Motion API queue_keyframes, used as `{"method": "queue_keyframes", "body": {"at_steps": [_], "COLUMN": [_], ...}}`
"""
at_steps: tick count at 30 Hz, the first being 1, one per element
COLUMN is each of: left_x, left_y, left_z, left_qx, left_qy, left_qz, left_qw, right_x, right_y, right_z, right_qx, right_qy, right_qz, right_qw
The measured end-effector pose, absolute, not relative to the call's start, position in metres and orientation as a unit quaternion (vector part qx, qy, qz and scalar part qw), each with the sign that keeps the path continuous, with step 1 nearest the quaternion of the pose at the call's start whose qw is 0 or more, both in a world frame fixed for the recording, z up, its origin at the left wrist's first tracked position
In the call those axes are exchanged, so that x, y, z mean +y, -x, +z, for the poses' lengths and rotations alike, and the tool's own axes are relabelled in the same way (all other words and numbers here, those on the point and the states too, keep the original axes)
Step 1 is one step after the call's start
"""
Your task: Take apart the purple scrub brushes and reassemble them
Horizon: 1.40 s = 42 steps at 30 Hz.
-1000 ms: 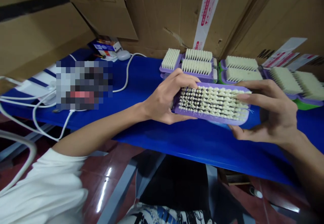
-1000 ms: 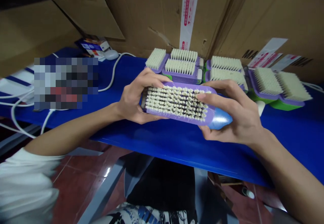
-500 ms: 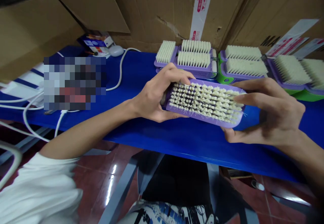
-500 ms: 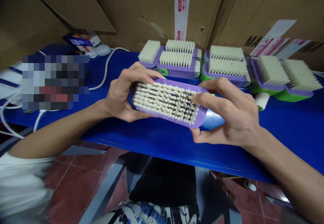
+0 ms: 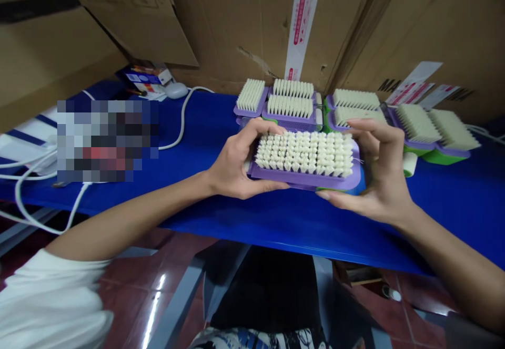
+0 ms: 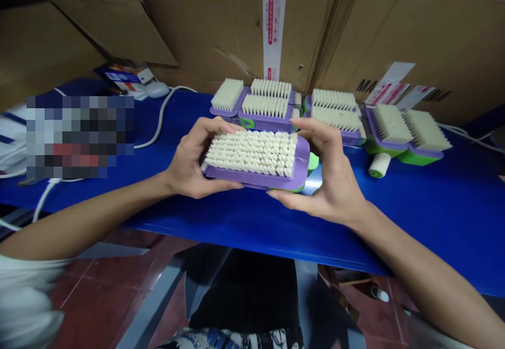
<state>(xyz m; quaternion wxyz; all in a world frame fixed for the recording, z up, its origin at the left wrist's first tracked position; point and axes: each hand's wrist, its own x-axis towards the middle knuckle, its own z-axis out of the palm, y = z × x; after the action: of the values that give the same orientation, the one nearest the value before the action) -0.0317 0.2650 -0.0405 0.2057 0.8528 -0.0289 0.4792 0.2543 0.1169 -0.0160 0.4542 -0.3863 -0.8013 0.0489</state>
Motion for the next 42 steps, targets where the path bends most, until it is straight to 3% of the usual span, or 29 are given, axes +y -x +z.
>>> {"method": "queue_keyframes", "body": {"at_steps": [6,11,20,27,35,42], "left_x": [0.256,0.257,0.249,0.248,0.245,0.246], "left_y": [0.028,0.031,0.032,0.035,0.028,0.026], "left_z": [-0.045,-0.043,-0.037,-0.038,-0.042,-0.042], "left_qx": [-0.012,-0.007,-0.047,-0.016,0.021,0.011], "left_qy": [-0.851,-0.852,-0.86,-0.854,-0.829,-0.828], "left_qz": [0.48,0.468,0.477,0.466,0.509,0.513], "left_qw": [0.215,0.236,0.174,0.231,0.231,0.224], "right_x": [0.098,0.094,0.089,0.095,0.109,0.108], "right_y": [-0.237,-0.232,-0.24,-0.237,-0.241,-0.243], "right_z": [-0.004,0.0,0.008,0.001,0.0,0.002], "right_qx": [-0.787,-0.777,-0.801,-0.767,-0.645,-0.622], "right_qy": [0.497,0.482,0.448,0.455,0.527,0.565], "right_qz": [0.008,-0.025,0.007,0.033,0.233,0.26], "right_qw": [0.365,0.403,0.398,0.452,0.503,0.476]}}
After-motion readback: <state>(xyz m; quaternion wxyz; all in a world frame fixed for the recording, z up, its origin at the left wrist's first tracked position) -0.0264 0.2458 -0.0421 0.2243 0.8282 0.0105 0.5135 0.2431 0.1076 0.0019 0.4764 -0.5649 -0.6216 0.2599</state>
